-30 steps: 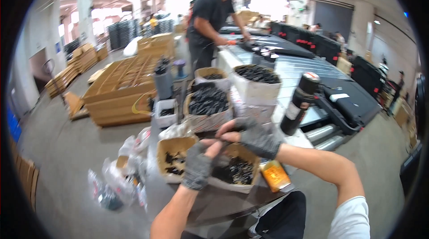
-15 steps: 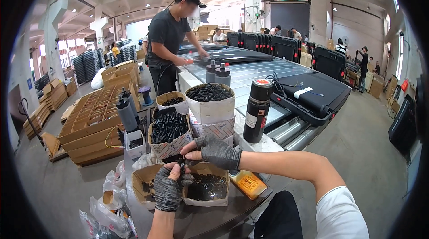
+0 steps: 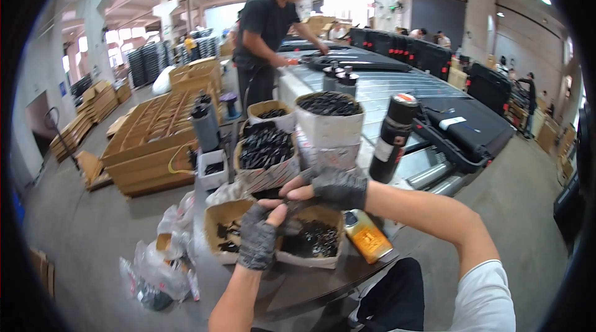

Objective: Sort small metal fasteners into different cardboard boxes at a factory workstation.

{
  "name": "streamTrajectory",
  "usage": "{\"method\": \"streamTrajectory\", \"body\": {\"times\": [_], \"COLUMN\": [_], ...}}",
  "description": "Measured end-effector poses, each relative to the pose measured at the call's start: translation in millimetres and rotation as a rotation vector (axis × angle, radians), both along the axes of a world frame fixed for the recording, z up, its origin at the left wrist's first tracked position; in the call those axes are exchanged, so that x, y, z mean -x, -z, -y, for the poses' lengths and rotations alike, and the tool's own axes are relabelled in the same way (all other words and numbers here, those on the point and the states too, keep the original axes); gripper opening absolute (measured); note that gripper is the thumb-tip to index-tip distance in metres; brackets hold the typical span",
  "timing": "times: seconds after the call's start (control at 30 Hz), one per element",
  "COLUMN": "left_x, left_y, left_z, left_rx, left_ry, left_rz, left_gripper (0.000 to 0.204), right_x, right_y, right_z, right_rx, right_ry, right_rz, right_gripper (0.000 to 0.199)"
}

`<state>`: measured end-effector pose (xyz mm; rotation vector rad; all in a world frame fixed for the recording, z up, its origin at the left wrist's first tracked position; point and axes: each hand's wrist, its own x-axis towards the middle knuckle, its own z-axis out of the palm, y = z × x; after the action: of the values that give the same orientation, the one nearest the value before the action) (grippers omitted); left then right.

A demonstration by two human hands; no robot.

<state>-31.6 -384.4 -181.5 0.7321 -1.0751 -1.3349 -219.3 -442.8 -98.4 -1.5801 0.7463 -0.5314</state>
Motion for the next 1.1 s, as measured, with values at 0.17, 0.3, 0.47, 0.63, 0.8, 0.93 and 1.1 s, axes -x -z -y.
{"method": "streamTrajectory", "body": {"times": [0.17, 0.3, 0.47, 0.63, 0.8, 0.93, 1.1], "left_x": [-3.9, -3.5, -4.4, -2.9, -5.6, -5.1, -5.4], "left_y": [2.4, 0.0, 4.0, -1.2, 6.0, 8.0, 7.2], "left_z": [-0.8, -2.0, 0.0, -0.6, 7.2, 8.8, 5.6], "left_rx": [-0.032, -0.03, -0.015, -0.092, -0.075, -0.036, -0.028], "left_ry": [0.0, -0.001, -0.045, -0.005, -0.035, -0.172, -0.205], "left_rz": [-0.009, -0.009, 0.071, -0.051, -0.163, -0.128, -0.086], "left_gripper": [0.021, 0.021, 0.021, 0.026, 0.022, 0.018, 0.016], "right_x": [-3.1, -5.0, -7.0, -8.8, -4.7, -3.9, -14.0], "right_y": [0.8, 10.1, 4.2, -1.0, 12.9, 9.9, 3.9], "right_z": [8.4, 13.7, 8.6, 6.0, 12.9, 5.9, -7.4], "right_rx": [-0.007, 0.061, 0.225, 0.274, 0.165, 0.167, 0.231], "right_ry": [-0.032, 0.002, 0.061, 0.044, 0.048, 0.11, 0.235], "right_rz": [-0.048, -0.05, -0.15, -0.186, -0.031, -0.054, -0.023], "right_gripper": [0.04, 0.038, 0.034, 0.033, 0.036, 0.037, 0.035]}}
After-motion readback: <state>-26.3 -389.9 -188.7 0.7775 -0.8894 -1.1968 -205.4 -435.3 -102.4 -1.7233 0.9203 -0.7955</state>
